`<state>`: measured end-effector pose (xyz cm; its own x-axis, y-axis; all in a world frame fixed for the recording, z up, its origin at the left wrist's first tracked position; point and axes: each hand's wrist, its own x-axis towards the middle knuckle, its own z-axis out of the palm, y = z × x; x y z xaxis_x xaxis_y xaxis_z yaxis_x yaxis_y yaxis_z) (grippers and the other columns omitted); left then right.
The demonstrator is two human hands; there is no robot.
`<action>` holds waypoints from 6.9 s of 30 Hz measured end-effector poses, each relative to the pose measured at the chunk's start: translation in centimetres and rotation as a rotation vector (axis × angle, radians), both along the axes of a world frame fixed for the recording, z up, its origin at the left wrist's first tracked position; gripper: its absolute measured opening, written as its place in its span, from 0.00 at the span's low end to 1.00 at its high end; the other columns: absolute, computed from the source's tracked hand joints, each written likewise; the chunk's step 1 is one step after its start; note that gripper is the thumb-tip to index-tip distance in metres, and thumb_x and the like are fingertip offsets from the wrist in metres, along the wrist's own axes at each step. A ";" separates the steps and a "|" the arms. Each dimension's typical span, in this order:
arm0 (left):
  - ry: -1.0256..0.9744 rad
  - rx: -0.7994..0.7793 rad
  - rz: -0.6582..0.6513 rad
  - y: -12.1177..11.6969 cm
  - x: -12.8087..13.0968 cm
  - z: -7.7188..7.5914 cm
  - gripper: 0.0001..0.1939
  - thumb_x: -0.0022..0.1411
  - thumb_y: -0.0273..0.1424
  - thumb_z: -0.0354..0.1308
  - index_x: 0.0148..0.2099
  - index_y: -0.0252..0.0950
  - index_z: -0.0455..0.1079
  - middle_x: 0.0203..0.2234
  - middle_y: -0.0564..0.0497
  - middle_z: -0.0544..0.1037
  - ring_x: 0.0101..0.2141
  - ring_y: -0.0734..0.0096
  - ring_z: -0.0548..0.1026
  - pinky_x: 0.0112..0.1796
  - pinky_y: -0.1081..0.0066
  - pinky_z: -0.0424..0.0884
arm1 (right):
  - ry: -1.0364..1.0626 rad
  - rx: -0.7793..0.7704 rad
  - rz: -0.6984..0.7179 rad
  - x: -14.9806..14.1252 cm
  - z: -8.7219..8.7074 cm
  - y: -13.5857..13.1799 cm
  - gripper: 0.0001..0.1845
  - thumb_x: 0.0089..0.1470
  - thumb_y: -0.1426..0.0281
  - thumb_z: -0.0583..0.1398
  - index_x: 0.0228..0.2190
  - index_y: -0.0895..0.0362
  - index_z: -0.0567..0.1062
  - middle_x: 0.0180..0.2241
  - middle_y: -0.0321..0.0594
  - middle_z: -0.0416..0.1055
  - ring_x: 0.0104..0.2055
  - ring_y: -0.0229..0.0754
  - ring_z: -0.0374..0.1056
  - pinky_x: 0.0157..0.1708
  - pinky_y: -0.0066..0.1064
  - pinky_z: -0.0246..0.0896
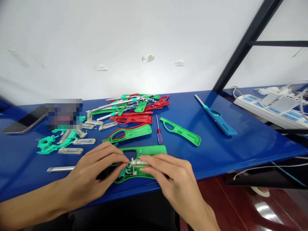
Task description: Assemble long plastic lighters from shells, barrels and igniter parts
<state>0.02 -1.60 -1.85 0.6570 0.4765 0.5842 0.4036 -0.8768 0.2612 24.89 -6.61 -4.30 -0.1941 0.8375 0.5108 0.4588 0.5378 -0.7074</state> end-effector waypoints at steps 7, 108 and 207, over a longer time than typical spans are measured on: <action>0.028 -0.005 0.010 0.0 0.0 -0.1 0.05 0.75 0.21 0.58 0.47 0.35 0.73 0.36 0.51 0.80 0.37 0.67 0.75 0.44 0.65 0.73 | -0.018 0.005 -0.006 0.0 -0.1 0.0 0.13 0.67 0.74 0.66 0.50 0.48 0.85 0.45 0.31 0.87 0.42 0.38 0.84 0.47 0.24 0.78; 0.074 -0.105 -0.047 -0.4 -0.2 0.3 0.09 0.74 0.26 0.59 0.53 0.36 0.76 0.43 0.44 0.79 0.42 0.63 0.75 0.45 0.63 0.76 | -0.210 -0.022 -0.060 0.5 1.1 0.2 0.14 0.72 0.72 0.58 0.48 0.48 0.83 0.44 0.38 0.73 0.36 0.36 0.78 0.36 0.28 0.75; 0.134 -0.099 -0.147 3.3 -7.0 2.6 0.13 0.68 0.19 0.57 0.49 0.38 0.76 0.38 0.48 0.81 0.38 0.66 0.79 0.39 0.67 0.77 | -0.499 0.005 -0.095 3.6 0.9 2.0 0.17 0.72 0.64 0.60 0.58 0.42 0.80 0.58 0.34 0.82 0.63 0.52 0.71 0.61 0.55 0.71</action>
<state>-6.99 1.66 0.79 0.7924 0.4203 0.4421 0.3099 -0.9016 0.3017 28.49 -4.65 -3.37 -0.3388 0.8608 0.3797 0.7871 0.4804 -0.3869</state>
